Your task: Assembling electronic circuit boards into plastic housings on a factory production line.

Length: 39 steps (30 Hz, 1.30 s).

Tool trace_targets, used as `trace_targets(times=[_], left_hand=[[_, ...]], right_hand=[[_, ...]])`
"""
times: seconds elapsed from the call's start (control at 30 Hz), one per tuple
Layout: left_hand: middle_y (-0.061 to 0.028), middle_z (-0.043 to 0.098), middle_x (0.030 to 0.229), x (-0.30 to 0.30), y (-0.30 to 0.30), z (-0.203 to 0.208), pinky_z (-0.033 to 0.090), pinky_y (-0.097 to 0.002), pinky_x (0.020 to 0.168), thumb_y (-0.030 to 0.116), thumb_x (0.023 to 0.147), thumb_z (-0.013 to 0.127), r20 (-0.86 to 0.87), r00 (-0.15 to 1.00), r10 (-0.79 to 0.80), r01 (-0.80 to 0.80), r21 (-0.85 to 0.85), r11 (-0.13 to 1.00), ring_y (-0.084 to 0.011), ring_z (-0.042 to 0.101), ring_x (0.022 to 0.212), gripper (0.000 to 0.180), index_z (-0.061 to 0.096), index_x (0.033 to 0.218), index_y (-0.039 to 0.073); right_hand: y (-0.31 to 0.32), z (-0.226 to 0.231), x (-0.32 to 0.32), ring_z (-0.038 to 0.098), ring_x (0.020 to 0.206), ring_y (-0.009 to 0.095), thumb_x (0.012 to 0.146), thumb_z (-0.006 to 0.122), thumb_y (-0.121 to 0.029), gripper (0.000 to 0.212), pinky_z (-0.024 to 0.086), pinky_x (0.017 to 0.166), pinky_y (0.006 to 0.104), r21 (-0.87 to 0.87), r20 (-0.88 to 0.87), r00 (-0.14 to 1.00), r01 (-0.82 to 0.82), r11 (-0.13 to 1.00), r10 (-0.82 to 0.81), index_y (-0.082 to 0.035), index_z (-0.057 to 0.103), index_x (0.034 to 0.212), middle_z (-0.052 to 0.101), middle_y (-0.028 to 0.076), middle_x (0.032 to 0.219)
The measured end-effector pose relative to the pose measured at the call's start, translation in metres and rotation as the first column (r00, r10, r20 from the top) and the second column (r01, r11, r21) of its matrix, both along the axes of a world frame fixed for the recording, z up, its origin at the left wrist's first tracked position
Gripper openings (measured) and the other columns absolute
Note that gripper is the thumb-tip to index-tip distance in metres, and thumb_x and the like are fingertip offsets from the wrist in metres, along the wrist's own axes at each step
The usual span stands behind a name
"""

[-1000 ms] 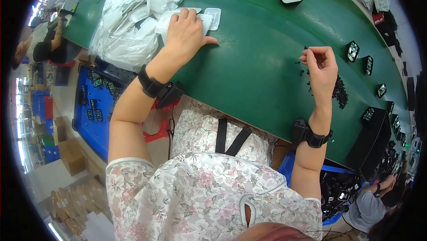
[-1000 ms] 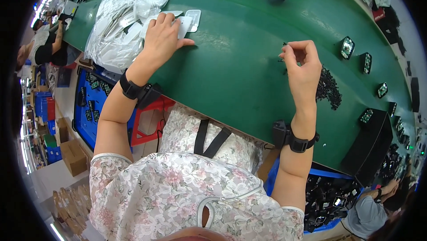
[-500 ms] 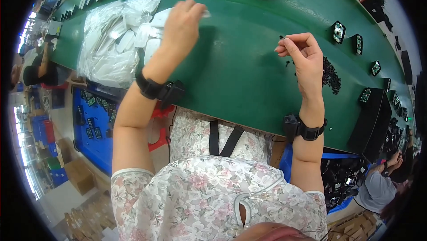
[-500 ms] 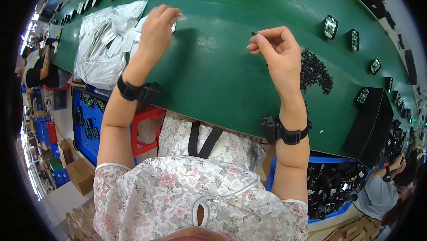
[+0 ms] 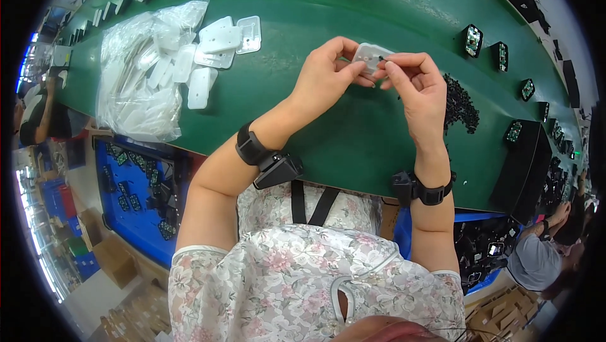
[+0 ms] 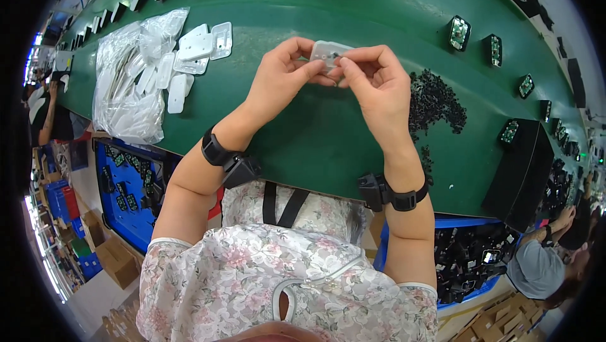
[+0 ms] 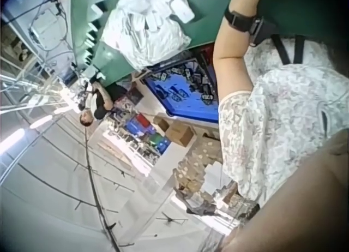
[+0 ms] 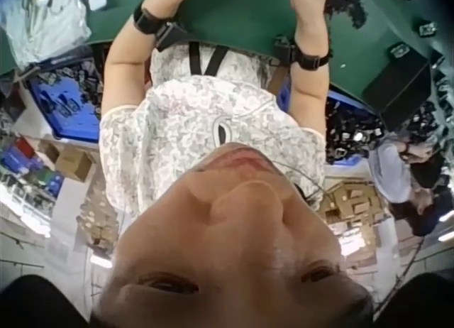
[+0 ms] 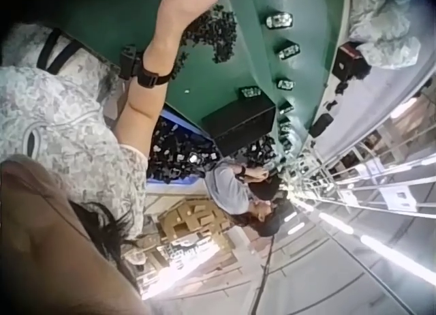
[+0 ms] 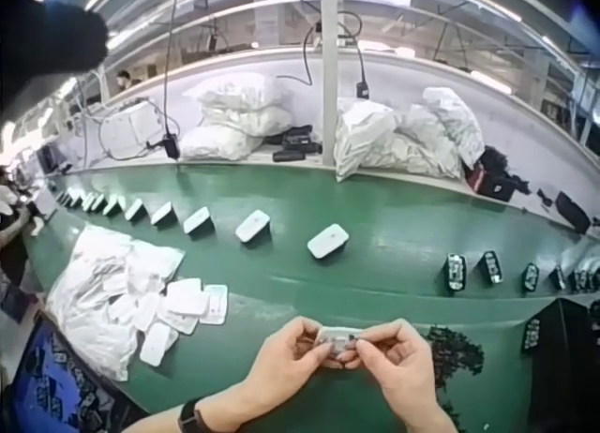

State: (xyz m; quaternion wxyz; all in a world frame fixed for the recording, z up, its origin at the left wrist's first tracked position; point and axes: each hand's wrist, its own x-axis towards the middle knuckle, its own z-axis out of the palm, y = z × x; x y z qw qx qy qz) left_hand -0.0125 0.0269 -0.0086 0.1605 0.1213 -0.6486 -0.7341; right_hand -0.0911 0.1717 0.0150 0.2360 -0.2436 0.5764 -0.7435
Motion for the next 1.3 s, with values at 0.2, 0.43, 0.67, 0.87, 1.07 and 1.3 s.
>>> trace_targets(times=[0.2, 0.43, 0.67, 0.87, 1.07, 1.3], left_hand=[[-0.0130, 0.061, 0.096, 0.002, 0.003, 0.004, 0.055, -0.0259, 0.077, -0.001, 0.090, 0.050, 0.078, 0.992, -0.098, 0.071, 0.297, 0.952, -0.0223, 0.068, 0.085, 0.020, 0.051, 0.109, -0.009], [-0.0149, 0.063, 0.099, 0.004, 0.005, 0.001, 0.054, -0.0268, 0.078, 0.000, 0.090, 0.051, 0.052, 0.996, -0.069, 0.055, 0.238, 0.970, -0.0200, 0.067, 0.090, 0.019, 0.052, 0.107, -0.008], [-0.0112, 0.064, 0.089, 0.004, 0.006, -0.006, 0.053, -0.0243, 0.072, 0.007, 0.089, 0.060, -0.097, 0.994, -0.059, 0.073, 0.150, 0.986, -0.0159, 0.066, 0.081, 0.015, 0.054, 0.094, -0.005], [-0.0091, 0.063, 0.081, 0.006, 0.004, -0.002, 0.053, -0.0242, 0.065, 0.007, 0.089, 0.060, -0.031, 0.999, -0.026, 0.029, 0.124, 0.992, -0.0129, 0.064, 0.072, 0.012, 0.054, 0.088, -0.003], [-0.0085, 0.064, 0.078, 0.005, 0.001, -0.003, 0.051, -0.0220, 0.062, 0.011, 0.089, 0.061, -0.010, 0.996, -0.089, 0.090, 0.158, 0.983, -0.0123, 0.064, 0.068, 0.014, 0.055, 0.089, -0.002], [-0.0079, 0.064, 0.078, 0.008, 0.003, -0.002, 0.051, -0.0225, 0.062, 0.009, 0.089, 0.059, 0.007, 0.989, -0.148, 0.146, 0.101, 0.984, -0.0124, 0.064, 0.067, 0.013, 0.056, 0.092, -0.003]], right_hand=[[-0.002, -0.008, 0.001, 0.041, 0.065, 0.002, 0.082, 0.067, -0.006, 0.007, 0.030, 0.055, 0.0170, 0.289, -0.457, 0.886, 0.234, 0.928, -0.081, -0.003, 0.061, 0.084, 0.054, -0.003, 0.083], [-0.002, -0.009, 0.000, 0.040, 0.064, 0.002, 0.082, 0.067, -0.005, 0.007, 0.030, 0.055, 0.0171, 0.346, -0.495, 0.866, 0.265, 0.900, -0.065, -0.003, 0.061, 0.084, 0.053, -0.004, 0.080], [-0.001, -0.012, -0.001, 0.043, 0.066, 0.001, 0.085, 0.066, -0.005, 0.007, 0.035, 0.060, 0.0168, 0.350, -0.187, 0.981, 0.115, 0.930, -0.051, -0.001, 0.060, 0.085, 0.053, -0.005, 0.076], [0.001, -0.010, 0.000, 0.041, 0.065, 0.001, 0.084, 0.067, -0.006, 0.009, 0.033, 0.058, 0.0156, 0.353, -0.209, 0.977, 0.106, 0.929, -0.032, -0.001, 0.060, 0.087, 0.051, -0.006, 0.074], [0.005, 0.001, -0.008, 0.035, 0.063, 0.000, 0.081, 0.070, -0.008, 0.021, 0.029, 0.054, 0.0141, 0.333, -0.472, 0.878, 0.260, 0.906, -0.079, -0.002, 0.061, 0.098, 0.049, -0.007, 0.079], [0.007, -0.001, -0.008, 0.037, 0.060, -0.001, 0.078, 0.072, -0.011, 0.021, 0.030, 0.051, 0.0148, 0.475, -0.326, 0.944, 0.107, 0.874, 0.061, -0.003, 0.058, 0.091, 0.050, -0.007, 0.073]])
